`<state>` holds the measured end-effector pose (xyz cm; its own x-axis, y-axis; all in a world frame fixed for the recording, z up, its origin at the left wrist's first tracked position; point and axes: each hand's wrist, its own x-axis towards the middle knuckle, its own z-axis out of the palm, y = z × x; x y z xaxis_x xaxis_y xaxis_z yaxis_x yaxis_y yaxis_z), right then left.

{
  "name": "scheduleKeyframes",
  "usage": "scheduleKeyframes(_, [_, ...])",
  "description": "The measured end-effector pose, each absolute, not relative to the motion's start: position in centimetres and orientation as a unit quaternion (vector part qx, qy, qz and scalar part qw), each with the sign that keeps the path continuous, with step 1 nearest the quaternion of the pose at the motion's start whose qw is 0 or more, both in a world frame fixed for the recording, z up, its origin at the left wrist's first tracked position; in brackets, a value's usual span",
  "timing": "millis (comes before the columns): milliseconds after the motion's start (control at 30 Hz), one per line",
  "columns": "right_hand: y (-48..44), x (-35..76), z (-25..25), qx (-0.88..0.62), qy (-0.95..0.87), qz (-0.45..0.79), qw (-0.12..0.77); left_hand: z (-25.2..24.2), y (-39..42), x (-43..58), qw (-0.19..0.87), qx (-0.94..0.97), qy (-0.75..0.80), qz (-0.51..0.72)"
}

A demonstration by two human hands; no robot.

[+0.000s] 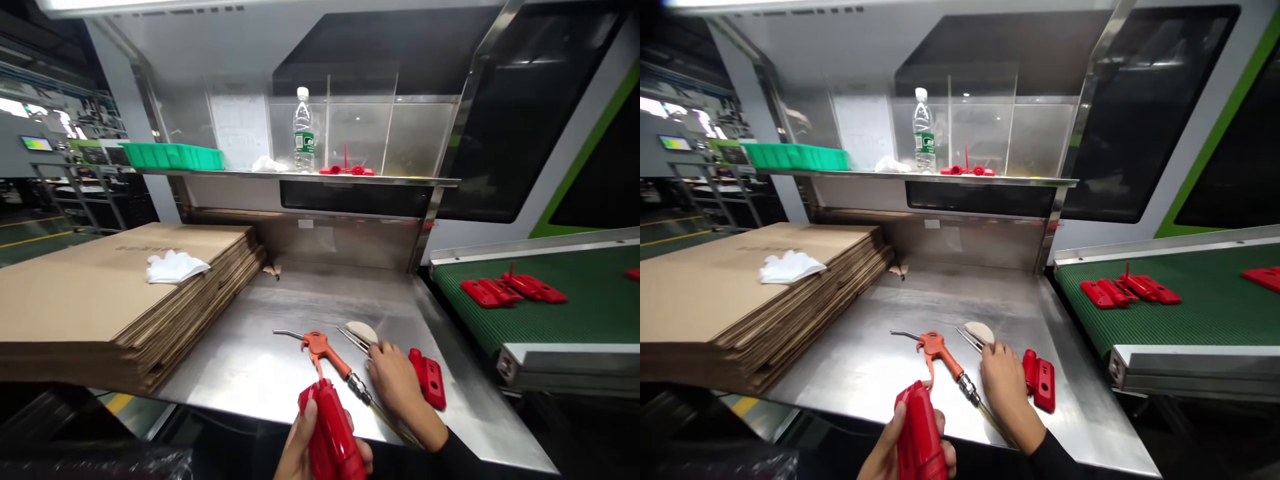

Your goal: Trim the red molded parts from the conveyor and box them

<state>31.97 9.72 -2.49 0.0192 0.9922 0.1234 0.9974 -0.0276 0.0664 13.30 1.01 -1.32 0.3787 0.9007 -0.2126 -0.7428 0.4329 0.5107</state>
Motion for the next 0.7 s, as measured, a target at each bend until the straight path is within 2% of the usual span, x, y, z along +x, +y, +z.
scheduleKeyframes(133, [9.2,32.7,-2.3,-0.729,-0.679,-0.086,-0.002,0.2,1.2,13.3,0.836,0.132,0.248,0.471])
scheduleKeyframes(400, [6.8,33.8,-1.3,-0.720,-0.693,-0.044,-0.008,0.9,1.7,13.7,0.794,0.069,0.340,0.499])
scheduleKeyframes(567, [9.3,32.3,-2.8,-0.705,-0.705,0.027,0.077,0.7,1.8,13.8,0.762,0.092,0.399,0.501])
scheduleKeyframes(700, [9.2,32.4,-3.2,-0.654,-0.718,0.130,0.199,-0.2,2.0,13.6,0.737,0.113,0.398,0.534])
